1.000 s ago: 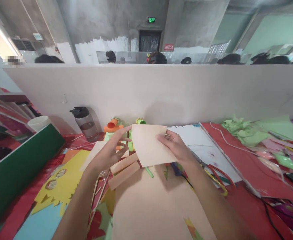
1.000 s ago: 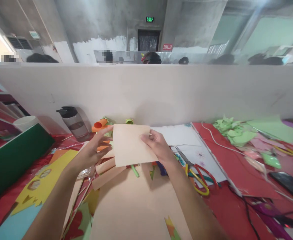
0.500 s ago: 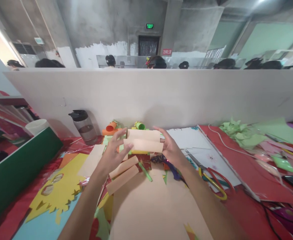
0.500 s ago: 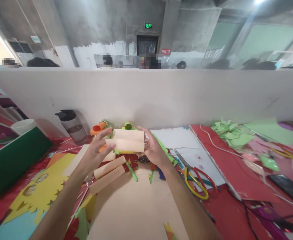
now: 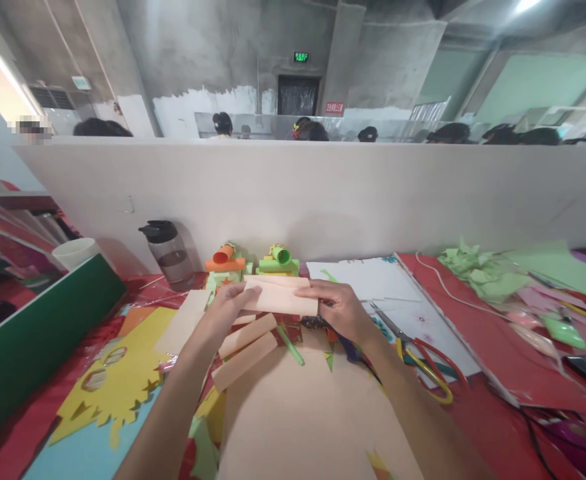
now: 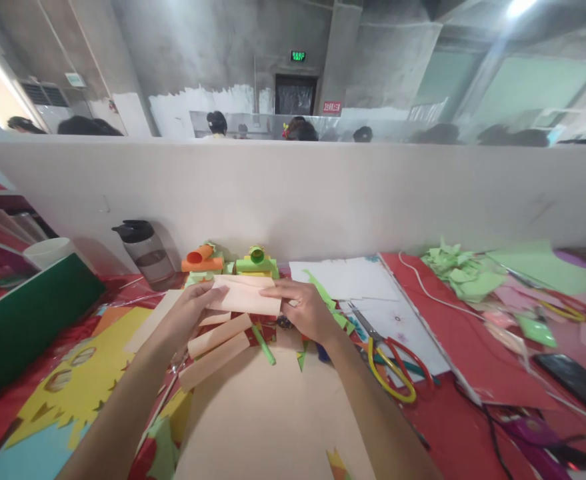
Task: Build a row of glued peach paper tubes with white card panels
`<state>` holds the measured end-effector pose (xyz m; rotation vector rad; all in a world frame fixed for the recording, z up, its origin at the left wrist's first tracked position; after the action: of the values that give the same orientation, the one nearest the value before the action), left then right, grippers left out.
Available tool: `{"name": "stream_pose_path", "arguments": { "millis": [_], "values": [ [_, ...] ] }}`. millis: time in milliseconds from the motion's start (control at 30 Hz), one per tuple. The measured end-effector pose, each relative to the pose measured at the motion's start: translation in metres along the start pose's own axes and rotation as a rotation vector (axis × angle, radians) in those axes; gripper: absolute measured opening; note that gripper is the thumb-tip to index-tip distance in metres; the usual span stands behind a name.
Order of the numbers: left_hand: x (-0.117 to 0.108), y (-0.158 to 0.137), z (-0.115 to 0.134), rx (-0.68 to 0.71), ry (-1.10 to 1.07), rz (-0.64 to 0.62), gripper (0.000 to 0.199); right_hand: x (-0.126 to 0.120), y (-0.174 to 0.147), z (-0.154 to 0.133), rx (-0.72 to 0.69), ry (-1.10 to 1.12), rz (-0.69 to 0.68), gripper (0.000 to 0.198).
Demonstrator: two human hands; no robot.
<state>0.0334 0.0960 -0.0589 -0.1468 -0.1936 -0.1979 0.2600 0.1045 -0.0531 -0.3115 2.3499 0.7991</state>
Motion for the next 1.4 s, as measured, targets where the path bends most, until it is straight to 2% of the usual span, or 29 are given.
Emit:
{"name": "stream_pose_path", "arguments": {
  "millis": [133,300,500,700,900,967,1067,1133,1200,1333,1400],
  "values": [
    [-0.001,-0.004,0.006,0.09,0.027,0.042,0.042,-0.001,-0.001,0.01,0.063,0.085,0.065,0.026],
    [-0.006,-0.01,0.01,0.199,-0.053,-0.044,0.046,-0.001,-0.003,0.02,0.137,0.228,0.12,0.023],
    [-0.017,-0.013,0.014,0.22,0.171,-0.173,0.031,-0.002,-0.002,0.017,0.127,0.32,0.049,0.016],
    [-0.014,-0.01,0.017,0.297,0.279,-0.127,0.012,-0.002,0.0,0.011,0.087,0.276,0.027,0.004],
    [-0.01,-0.001,0.006,0.395,0.182,-0.088,0.018,0.001,0.0,0.013,0.187,0.381,0.217,0.03],
    [-0.01,0.002,0.003,0.426,0.097,-0.096,0.022,0.001,0.001,0.011,0.223,0.453,0.221,0.039],
    [-0.011,0.005,0.001,0.419,-0.007,-0.08,0.034,-0.004,0.002,0.002,0.252,0.487,0.16,0.051],
    [-0.013,0.006,0.0,0.386,-0.048,-0.055,0.046,-0.01,0.002,-0.004,0.248,0.449,0.118,0.046],
    [-0.016,0.008,-0.003,0.344,-0.079,-0.05,0.049,-0.016,0.002,-0.01,0.242,0.414,0.082,0.039],
    [-0.022,0.014,-0.014,0.283,-0.078,-0.037,0.018,-0.023,0.002,-0.018,0.238,0.373,0.027,0.035],
    [-0.024,0.018,-0.02,0.258,-0.068,-0.025,0.012,-0.024,0.003,-0.02,0.241,0.344,0.018,0.033]
  ]
}}
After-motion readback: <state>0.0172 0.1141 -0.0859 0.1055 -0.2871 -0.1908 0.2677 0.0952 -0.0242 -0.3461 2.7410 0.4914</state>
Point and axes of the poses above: each hand's wrist, its own y-axis towards the middle knuckle, its own x-axis out of the palm, z = x × y, the point moved 3 cm from there along y, towards the middle knuckle, and after that the axes turned 10 degrees about -y, right-handed, at the moved point
